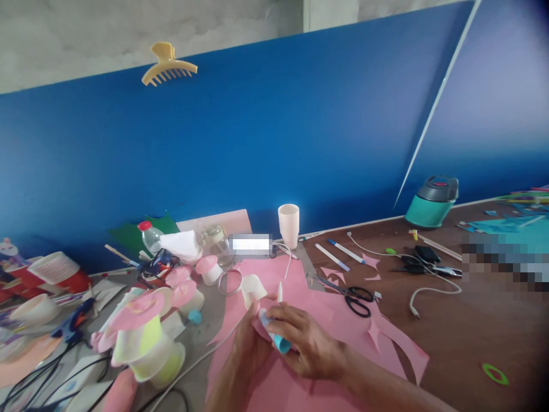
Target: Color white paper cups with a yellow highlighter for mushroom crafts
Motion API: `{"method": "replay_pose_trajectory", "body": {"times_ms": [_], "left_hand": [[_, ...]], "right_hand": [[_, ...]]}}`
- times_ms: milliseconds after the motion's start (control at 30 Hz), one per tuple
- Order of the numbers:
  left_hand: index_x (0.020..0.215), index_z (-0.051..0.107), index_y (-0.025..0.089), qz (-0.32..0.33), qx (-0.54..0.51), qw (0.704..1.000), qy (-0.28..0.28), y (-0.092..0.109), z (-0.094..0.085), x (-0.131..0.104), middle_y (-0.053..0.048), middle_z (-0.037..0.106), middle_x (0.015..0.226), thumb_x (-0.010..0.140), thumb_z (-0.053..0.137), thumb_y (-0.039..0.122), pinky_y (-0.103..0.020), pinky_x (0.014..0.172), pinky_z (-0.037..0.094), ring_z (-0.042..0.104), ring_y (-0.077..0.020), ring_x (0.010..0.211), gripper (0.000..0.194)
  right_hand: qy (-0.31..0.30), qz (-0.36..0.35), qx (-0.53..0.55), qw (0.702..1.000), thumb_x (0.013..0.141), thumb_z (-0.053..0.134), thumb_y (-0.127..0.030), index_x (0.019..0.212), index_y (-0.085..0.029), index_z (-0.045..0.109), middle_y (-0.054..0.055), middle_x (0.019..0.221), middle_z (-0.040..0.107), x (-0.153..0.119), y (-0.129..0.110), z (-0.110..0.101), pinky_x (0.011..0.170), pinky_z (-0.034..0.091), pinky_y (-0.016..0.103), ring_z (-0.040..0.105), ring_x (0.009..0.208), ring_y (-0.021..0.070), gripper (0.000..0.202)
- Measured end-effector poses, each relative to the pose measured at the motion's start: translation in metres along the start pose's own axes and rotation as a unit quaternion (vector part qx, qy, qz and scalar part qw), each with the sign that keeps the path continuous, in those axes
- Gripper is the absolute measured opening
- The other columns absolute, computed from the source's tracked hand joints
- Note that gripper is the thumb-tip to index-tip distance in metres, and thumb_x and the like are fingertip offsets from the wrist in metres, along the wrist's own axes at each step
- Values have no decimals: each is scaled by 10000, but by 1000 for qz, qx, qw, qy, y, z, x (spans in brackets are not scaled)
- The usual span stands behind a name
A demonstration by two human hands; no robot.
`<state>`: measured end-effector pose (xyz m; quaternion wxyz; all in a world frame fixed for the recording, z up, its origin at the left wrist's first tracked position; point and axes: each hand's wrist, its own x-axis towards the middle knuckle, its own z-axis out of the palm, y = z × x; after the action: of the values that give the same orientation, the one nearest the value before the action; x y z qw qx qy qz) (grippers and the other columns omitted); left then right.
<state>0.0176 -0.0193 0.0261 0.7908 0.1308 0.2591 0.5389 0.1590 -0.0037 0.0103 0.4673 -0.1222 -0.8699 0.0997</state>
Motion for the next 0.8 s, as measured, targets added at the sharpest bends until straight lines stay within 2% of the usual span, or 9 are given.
{"method": "replay_pose_trajectory", "body": {"times_ms": [167, 367, 533, 667, 800], "left_hand": [[803, 660, 107, 49, 19, 998, 26, -4, -3, 3, -21, 630, 686, 679, 770, 338, -208, 610, 475, 594, -119, 633, 284], [877, 671, 121, 83, 51, 994, 55, -10, -4, 1, -38, 653, 735, 707, 705, 497, -237, 632, 471, 601, -146, 660, 414], [972, 656, 129, 55, 41, 998, 11, -9, -11, -2, -70, 667, 831, 723, 637, 590, -272, 639, 481, 623, -179, 703, 524], [1012, 647, 144, 41, 37, 998, -21, -7, -16, -1, -71, 672, 870, 740, 666, 512, -273, 653, 492, 636, -183, 738, 457], [998, 654, 144, 59, 38, 997, -12, -8, -15, 1, -52, 671, 840, 744, 693, 422, -275, 727, 499, 637, -166, 741, 378]], "right_hand": [[10, 27, -23, 999, 813, 462, -70, 1226, -135, 419, 162, 1131, 592, -4, -2, 2, 917, 486, 403, 547, 1091, 241, 420], [58, 127, 63, 988, 825, 449, -81, 1169, -176, 452, 126, 1036, 614, 1, -8, 3, 851, 516, 373, 583, 1014, 227, 356], [43, 64, 69, 995, 801, 487, -86, 1174, -182, 446, 127, 1058, 612, 2, -7, 2, 872, 503, 400, 573, 1021, 236, 388], [43, 62, 62, 995, 803, 485, -88, 1164, -171, 450, 133, 1052, 614, 1, -6, 1, 861, 509, 388, 574, 1017, 228, 373], [31, 59, 47, 997, 809, 477, -90, 1163, -156, 452, 145, 1071, 614, 2, -7, 0, 877, 511, 398, 571, 1036, 232, 361]]}}
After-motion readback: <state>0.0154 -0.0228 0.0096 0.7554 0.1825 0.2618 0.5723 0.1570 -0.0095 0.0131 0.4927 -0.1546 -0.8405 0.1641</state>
